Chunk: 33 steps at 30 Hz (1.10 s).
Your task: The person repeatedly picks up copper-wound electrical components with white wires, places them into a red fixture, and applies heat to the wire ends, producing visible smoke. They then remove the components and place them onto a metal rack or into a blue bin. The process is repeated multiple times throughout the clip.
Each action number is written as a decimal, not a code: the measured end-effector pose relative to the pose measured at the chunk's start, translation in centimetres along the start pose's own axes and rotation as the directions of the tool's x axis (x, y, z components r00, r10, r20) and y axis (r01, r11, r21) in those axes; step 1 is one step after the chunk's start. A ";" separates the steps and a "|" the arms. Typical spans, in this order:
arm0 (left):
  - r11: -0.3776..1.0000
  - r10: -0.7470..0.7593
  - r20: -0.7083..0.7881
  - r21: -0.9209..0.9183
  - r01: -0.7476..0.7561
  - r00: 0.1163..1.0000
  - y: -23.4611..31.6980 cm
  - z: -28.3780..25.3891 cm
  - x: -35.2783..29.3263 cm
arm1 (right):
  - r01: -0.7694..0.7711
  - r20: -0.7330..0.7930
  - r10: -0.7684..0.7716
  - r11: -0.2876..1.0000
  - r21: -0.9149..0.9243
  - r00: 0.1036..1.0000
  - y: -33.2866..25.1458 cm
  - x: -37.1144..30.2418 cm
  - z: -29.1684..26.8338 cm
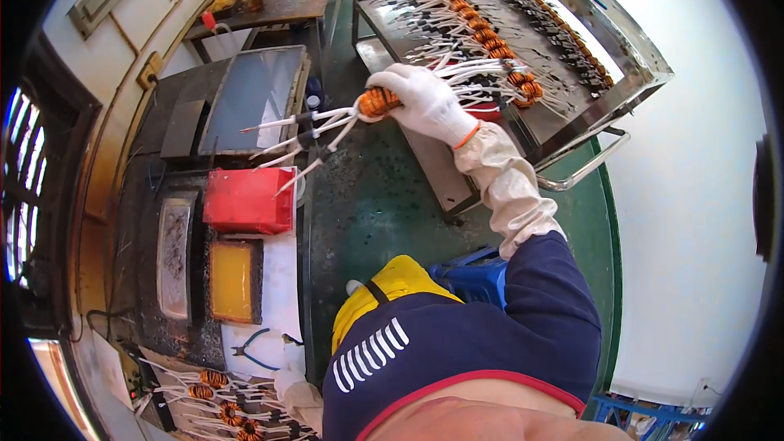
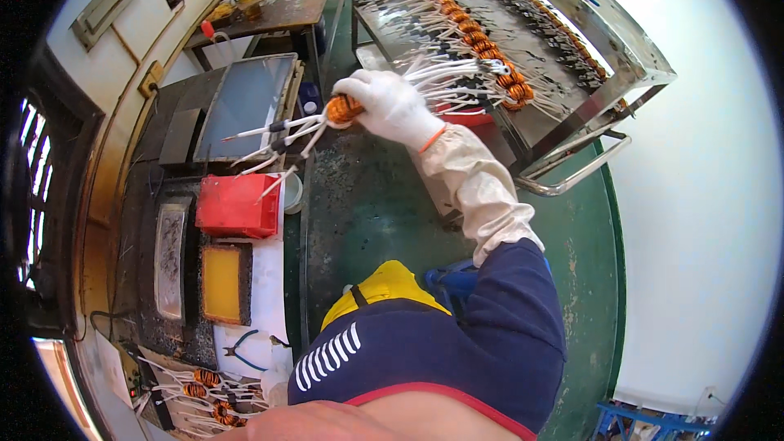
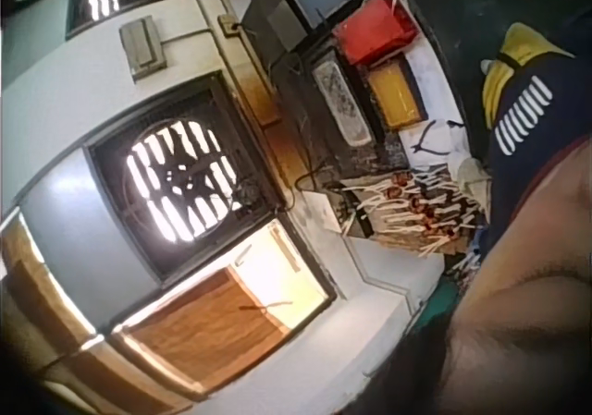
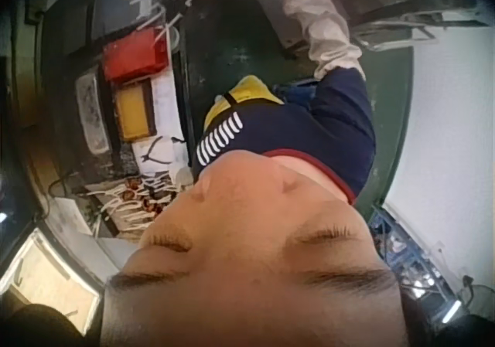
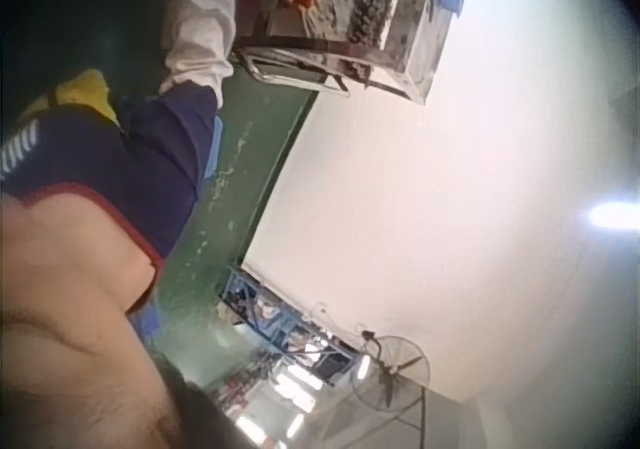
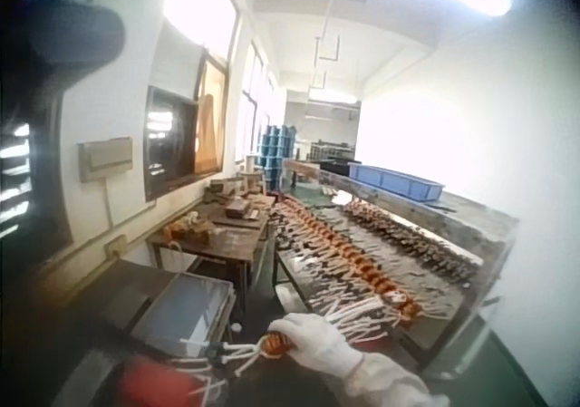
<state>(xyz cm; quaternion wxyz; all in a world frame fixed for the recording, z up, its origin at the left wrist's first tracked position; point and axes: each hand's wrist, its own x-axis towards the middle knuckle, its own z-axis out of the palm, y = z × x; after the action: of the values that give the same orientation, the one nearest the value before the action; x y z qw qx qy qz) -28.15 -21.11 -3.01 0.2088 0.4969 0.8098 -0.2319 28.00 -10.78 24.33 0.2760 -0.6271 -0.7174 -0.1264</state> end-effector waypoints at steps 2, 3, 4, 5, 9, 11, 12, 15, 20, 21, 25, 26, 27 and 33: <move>0.999 0.013 -0.012 0.049 -0.012 1.000 -0.3 1.8 2.1 | -0.047 0.032 0.048 0.998 -0.053 0.998 2.8 -1.4 -1.6; 0.998 0.014 -0.016 0.055 -0.013 1.000 -0.2 1.8 2.1 | -0.064 0.044 0.067 0.995 -0.080 0.997 4.2 -2.2 -2.2; 0.998 0.013 -0.016 0.063 -0.011 1.000 0.0 1.8 2.1 | -0.081 0.051 0.086 0.992 -0.101 0.995 5.7 -3.1 -2.8; 0.998 0.012 -0.014 0.065 -0.011 1.000 0.5 1.1 1.5 | -0.091 0.064 0.099 0.989 -0.121 0.993 7.2 -4.2 -3.5; 0.998 -0.009 -0.013 0.061 0.010 1.000 2.2 -1.8 -1.7 | -0.165 0.134 0.227 0.917 -0.363 0.965 12.5 -8.8 -6.8; 0.998 -0.020 -0.016 0.067 0.022 1.000 2.6 -2.2 -2.2 | -0.153 0.199 0.269 0.876 -0.458 0.942 15.2 -11.2 -8.7; 0.997 -0.021 -0.014 0.071 0.022 1.000 2.5 -1.8 -1.9 | -0.150 0.231 0.296 0.857 -0.493 0.927 15.9 -12.0 -9.6; 0.996 -0.026 -0.020 0.085 0.028 0.999 2.3 -1.1 -1.2 | -0.114 0.316 0.369 0.788 -0.605 0.874 18.7 -14.8 -11.6; 0.995 -0.034 -0.028 0.097 0.037 0.999 2.5 -0.4 -0.6 | -0.108 0.372 0.679 0.553 -0.826 0.633 22.4 -16.8 -11.9; 0.994 -0.035 -0.030 0.098 0.038 0.999 2.4 -0.2 -0.6 | -0.149 0.330 0.735 0.502 -0.852 0.593 23.4 -17.4 -11.6; 0.994 -0.041 -0.039 0.101 0.044 0.998 2.5 0.3 -0.1 | -0.586 0.017 0.931 0.244 -0.773 0.364 30.7 -20.2 -8.8; 0.994 -0.048 -0.041 0.097 0.052 0.998 2.4 0.3 0.0 | -0.685 -0.076 0.943 0.177 -0.707 0.323 30.5 -20.4 -8.2; 0.994 -0.050 -0.042 0.097 0.054 0.998 2.4 0.4 0.1 | -0.745 -0.113 0.948 0.157 -0.649 0.298 30.8 -20.7 -7.7; 0.994 -0.060 -0.055 0.089 0.065 0.997 2.2 0.9 0.3 | -0.847 -0.119 0.925 0.271 -0.458 0.360 31.6 -24.1 -6.2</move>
<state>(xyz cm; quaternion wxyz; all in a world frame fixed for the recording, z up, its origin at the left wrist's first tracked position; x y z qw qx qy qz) -26.19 -20.53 -4.33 0.1572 0.4862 0.8187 -0.2618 61.63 -28.33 10.84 0.0845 -0.9718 -0.2128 -0.0558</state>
